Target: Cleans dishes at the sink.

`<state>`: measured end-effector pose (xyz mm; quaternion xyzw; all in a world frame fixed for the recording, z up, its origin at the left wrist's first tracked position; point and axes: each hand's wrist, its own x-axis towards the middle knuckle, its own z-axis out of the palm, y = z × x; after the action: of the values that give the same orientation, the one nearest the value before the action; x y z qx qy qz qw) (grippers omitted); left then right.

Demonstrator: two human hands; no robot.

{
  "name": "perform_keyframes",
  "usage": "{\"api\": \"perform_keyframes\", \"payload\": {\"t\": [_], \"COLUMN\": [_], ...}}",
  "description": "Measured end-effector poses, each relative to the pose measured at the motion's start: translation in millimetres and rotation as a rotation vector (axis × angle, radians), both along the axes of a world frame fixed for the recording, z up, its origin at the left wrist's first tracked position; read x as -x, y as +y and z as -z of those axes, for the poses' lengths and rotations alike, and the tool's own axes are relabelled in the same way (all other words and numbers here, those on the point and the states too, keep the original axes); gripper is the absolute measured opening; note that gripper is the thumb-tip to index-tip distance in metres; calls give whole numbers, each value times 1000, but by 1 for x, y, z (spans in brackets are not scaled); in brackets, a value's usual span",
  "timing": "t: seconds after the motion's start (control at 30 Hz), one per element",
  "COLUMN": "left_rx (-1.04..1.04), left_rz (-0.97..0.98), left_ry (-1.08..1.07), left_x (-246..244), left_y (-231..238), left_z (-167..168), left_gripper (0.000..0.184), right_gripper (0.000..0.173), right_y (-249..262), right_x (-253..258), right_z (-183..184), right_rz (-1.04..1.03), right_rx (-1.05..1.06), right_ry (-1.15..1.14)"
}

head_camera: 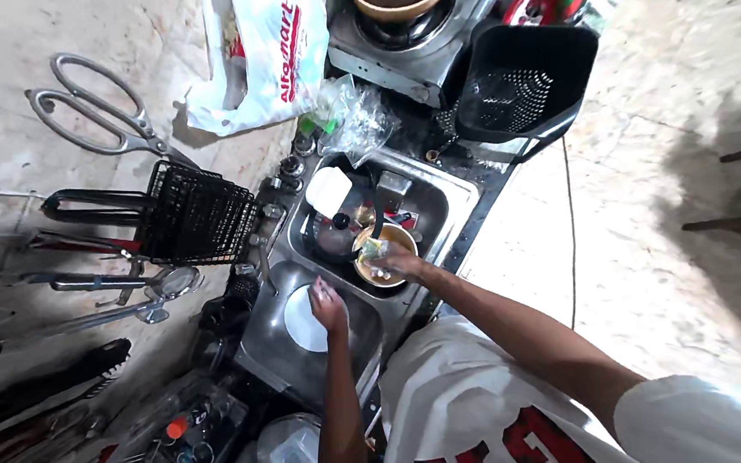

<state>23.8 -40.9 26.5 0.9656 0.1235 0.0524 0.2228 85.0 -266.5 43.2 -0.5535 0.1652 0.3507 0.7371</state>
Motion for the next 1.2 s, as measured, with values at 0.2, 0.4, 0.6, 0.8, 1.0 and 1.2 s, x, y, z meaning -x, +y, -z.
{"api": "perform_keyframes", "payload": {"t": [0.2,0.4,0.6,0.8,1.0,1.2], "left_rx": [218,60,-85,-87,7,693], "left_rz": [-12,-22,133,232,324,58], "left_ry": [89,220,-62,-212,-196,-16], "left_x": [-172,-227,-190,-119,-46,-48], "left_y": [-32,-52,-63,-82,-86,-68], "left_z": [8,22,0,-12,-6,-38], "left_gripper": [58,39,28,12,20,68], "right_gripper": [48,49,49,66,52,55], "right_y": [0,-18,-26,-7,19,27], "right_x": [6,15,-5,-56,-64,-52], "right_z": [6,6,0,-12,-16,-24], "right_rz": [-51,-34,221,437,565,216], "right_rx": [128,128,-138,-367,-215,282], "right_ry": [-10,10,76,107,-71,-281]}}
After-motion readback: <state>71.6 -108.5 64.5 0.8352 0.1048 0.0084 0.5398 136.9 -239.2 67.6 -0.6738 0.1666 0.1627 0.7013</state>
